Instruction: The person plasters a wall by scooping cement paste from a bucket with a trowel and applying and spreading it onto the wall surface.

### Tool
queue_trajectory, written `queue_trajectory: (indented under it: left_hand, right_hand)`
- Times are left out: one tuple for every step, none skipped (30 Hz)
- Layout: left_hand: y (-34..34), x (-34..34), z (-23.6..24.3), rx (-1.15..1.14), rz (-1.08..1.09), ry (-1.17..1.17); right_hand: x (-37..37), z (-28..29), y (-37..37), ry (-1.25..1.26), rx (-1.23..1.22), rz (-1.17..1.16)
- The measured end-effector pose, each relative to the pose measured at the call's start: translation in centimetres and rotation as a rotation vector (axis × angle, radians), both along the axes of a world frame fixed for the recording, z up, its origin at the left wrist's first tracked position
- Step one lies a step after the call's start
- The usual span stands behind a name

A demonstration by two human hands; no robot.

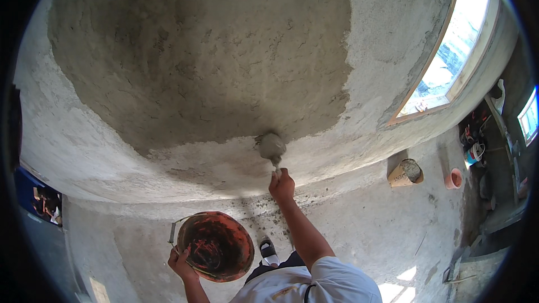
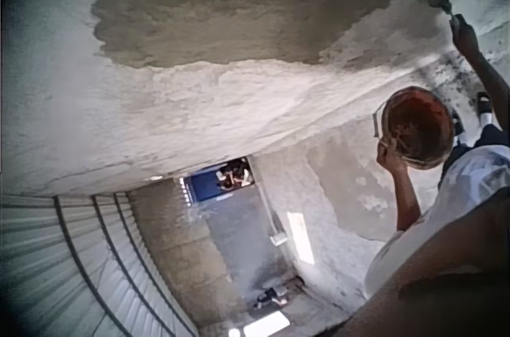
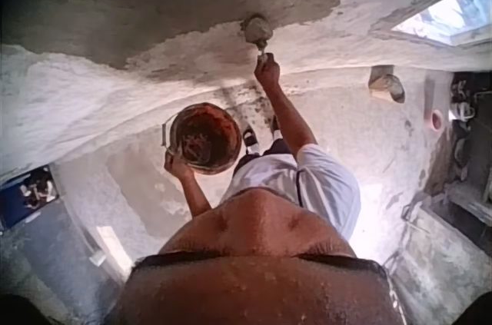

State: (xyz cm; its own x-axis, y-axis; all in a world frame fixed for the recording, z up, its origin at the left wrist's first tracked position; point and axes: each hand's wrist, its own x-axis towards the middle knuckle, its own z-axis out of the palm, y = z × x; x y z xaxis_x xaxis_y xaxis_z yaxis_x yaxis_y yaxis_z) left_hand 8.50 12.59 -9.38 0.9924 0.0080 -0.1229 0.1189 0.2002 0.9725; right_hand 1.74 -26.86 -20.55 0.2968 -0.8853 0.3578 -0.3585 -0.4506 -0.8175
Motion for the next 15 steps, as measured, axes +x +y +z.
queue_trajectory:
  left_hand:
    - [0.0, 0.0, -0.1, -0.001, -0.004, 0.004]
    - [0.0, 0.0, -0.2, 0.010, -0.025, 0.001]
    - [-0.1, -0.2, -0.3, 0.018, -0.047, -0.004]
    - [0.0, -0.2, -0.5, 0.021, -0.051, -0.002]
    - [0.0, -0.2, -0.9, 0.060, -0.048, -0.024]
    - [0.1, -0.2, -1.1, 0.097, -0.044, -0.049]
    - [0.0, -0.2, -1.2, 0.090, -0.052, -0.052]
    - [0.3, -0.2, -1.1, 0.080, -0.046, -0.047]
    - [0.4, -0.2, -1.0, 0.066, -0.042, -0.043]
    - [0.0, -0.2, -0.7, 0.057, -0.042, -0.050]
    - [-0.4, -0.3, -0.3, 0.036, -0.022, -0.042]
    - [-0.5, -0.5, 0.1, 0.020, -0.004, -0.028]
    - [-0.5, -0.5, 0.3, 0.019, -0.001, -0.029]
    - [-0.4, -0.5, 0.4, 0.006, 0.002, -0.025]
    - [-0.1, -0.7, 0.6, -0.007, 0.008, -0.022]
  right_hand:
    - [0.9, 0.6, -0.6, 0.035, 0.034, 0.010]
    - [1.6, 1.1, -1.0, 0.069, 0.068, 0.019]
    - [2.1, 0.9, -1.3, 0.041, 0.085, 0.033]
    - [2.3, 0.3, -1.0, 0.043, 0.087, 0.029]
    - [2.2, -0.3, -0.4, 0.096, 0.106, 0.046]
    - [2.0, -1.2, 0.2, 0.146, 0.123, 0.064]
    - [1.0, -3.0, 1.0, 0.186, 0.095, 0.059]
    - [-0.2, -4.1, 2.3, 0.181, 0.093, 0.063]
    - [-1.7, -4.8, 3.0, 0.279, 0.118, 0.161]
    - [-2.7, -4.7, 2.7, 0.379, 0.139, 0.255]
    - [-3.1, -4.6, 1.8, 0.373, 0.130, 0.254]
    - [-3.7, -4.1, 1.4, 0.282, 0.085, 0.230]
    - [-4.0, -3.2, 1.3, 0.191, 0.042, 0.210]
    - [-3.6, -2.2, 0.6, 0.120, 0.016, 0.161]
    - [-2.5, -0.6, -0.7, 0.068, 0.006, 0.143]
